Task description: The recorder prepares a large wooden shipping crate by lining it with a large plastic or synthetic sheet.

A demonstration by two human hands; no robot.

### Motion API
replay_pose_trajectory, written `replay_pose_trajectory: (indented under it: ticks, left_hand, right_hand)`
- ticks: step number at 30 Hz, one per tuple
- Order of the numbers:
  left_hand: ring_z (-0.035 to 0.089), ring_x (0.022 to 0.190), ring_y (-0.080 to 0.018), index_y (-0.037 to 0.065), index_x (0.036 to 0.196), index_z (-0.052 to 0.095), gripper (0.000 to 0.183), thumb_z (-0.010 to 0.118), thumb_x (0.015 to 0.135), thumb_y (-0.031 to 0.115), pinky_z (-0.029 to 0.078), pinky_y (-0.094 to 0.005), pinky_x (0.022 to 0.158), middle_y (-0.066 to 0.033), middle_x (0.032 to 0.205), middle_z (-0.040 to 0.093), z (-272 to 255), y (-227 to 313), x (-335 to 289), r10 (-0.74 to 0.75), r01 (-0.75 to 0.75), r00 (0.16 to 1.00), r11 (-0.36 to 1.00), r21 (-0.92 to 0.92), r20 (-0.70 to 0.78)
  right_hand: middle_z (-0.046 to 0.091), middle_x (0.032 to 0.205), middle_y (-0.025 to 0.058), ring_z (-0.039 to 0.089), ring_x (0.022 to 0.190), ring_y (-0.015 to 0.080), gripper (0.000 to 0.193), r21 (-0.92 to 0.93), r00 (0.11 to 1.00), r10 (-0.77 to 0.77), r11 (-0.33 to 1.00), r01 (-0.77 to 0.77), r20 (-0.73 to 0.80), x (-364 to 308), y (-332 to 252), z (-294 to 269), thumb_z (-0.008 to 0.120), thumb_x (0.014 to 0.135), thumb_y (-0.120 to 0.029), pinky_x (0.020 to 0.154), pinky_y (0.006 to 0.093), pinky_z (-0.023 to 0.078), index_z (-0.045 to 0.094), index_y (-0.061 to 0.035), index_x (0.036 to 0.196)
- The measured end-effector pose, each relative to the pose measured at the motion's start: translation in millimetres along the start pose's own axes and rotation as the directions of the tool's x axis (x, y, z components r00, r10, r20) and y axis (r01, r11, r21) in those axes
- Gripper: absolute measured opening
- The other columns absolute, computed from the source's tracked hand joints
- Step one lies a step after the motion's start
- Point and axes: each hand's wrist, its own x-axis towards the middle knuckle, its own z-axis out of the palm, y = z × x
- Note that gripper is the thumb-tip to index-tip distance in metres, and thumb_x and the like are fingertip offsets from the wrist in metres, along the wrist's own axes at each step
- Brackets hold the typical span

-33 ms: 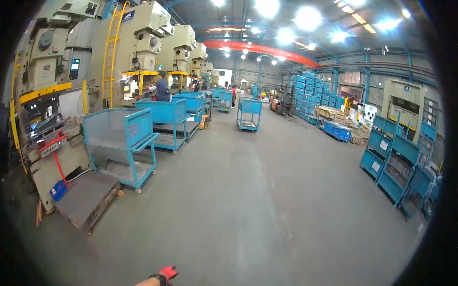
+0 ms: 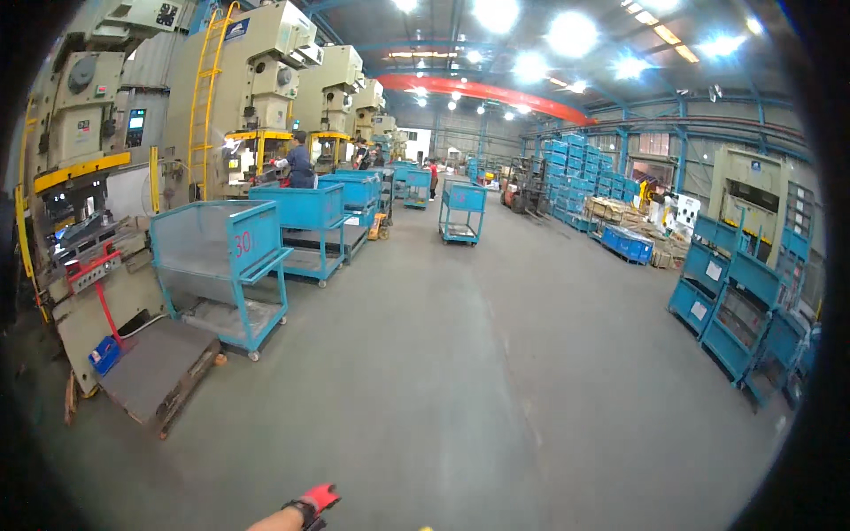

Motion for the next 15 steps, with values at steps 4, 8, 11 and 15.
replay_pose_trajectory:
  ticks: [4,8,11,15]
  left_hand:
    - [0.058,0.097,-0.024,0.002,0.125,0.046,0.063,0.059,0.077,0.042,0.045,-0.0333,0.084,-0.0151,0.111,0.06,-20.1,150.7,142.0,0.088,-0.081,0.995,0.991,-0.108,0.055]
    - [0.041,0.122,-0.0304,0.015,0.134,0.039,0.067,0.051,0.076,0.046,0.033,-0.0393,0.102,-0.013,0.133,0.045,6.4,75.1,252.1,-0.107,0.112,0.984,0.993,-0.027,0.146]
    - [0.05,0.11,-0.0381,0.009,0.122,0.051,0.053,0.052,0.08,0.042,0.041,-0.0441,0.092,-0.02,0.119,0.054,31.8,-5.7,257.5,-0.358,0.329,0.929,0.916,0.23,0.097]
    - [0.048,0.112,-0.0368,0.009,0.124,0.048,0.056,0.052,0.079,0.043,0.04,-0.0433,0.094,-0.019,0.121,0.052,-5.5,-2.5,261.5,-0.655,0.604,0.737,0.749,0.272,0.166]
  right_hand:
    - [0.048,0.124,0.0238,0.046,0.113,0.0392,0.076,0.022,0.991,0.122,0.992,-0.123,0.058,51.3,-3.3,-60.1,0.057,0.077,-0.051,0.094,0.0452,0.038,0.03,-0.0135,0.137]
    - [0.048,0.124,0.0238,0.046,0.113,0.0393,0.075,-0.051,0.998,0.045,0.998,-0.042,0.054,158.6,-81.7,-175.9,0.056,0.077,-0.052,0.094,0.0453,0.038,0.031,-0.0132,0.136]
    - [0.047,0.124,0.0238,0.046,0.113,0.0394,0.075,-0.214,0.989,-0.141,0.968,0.13,-0.038,264.3,-162.1,-276.5,0.056,0.077,-0.052,0.094,0.0454,0.038,0.031,-0.0129,0.136]
    - [0.045,0.128,0.0225,0.045,0.114,0.0409,0.074,0.038,0.8,-0.506,0.838,0.545,-0.323,454.1,-349.5,-453.1,0.052,0.079,-0.056,0.096,0.0467,0.037,0.031,-0.014,0.136]
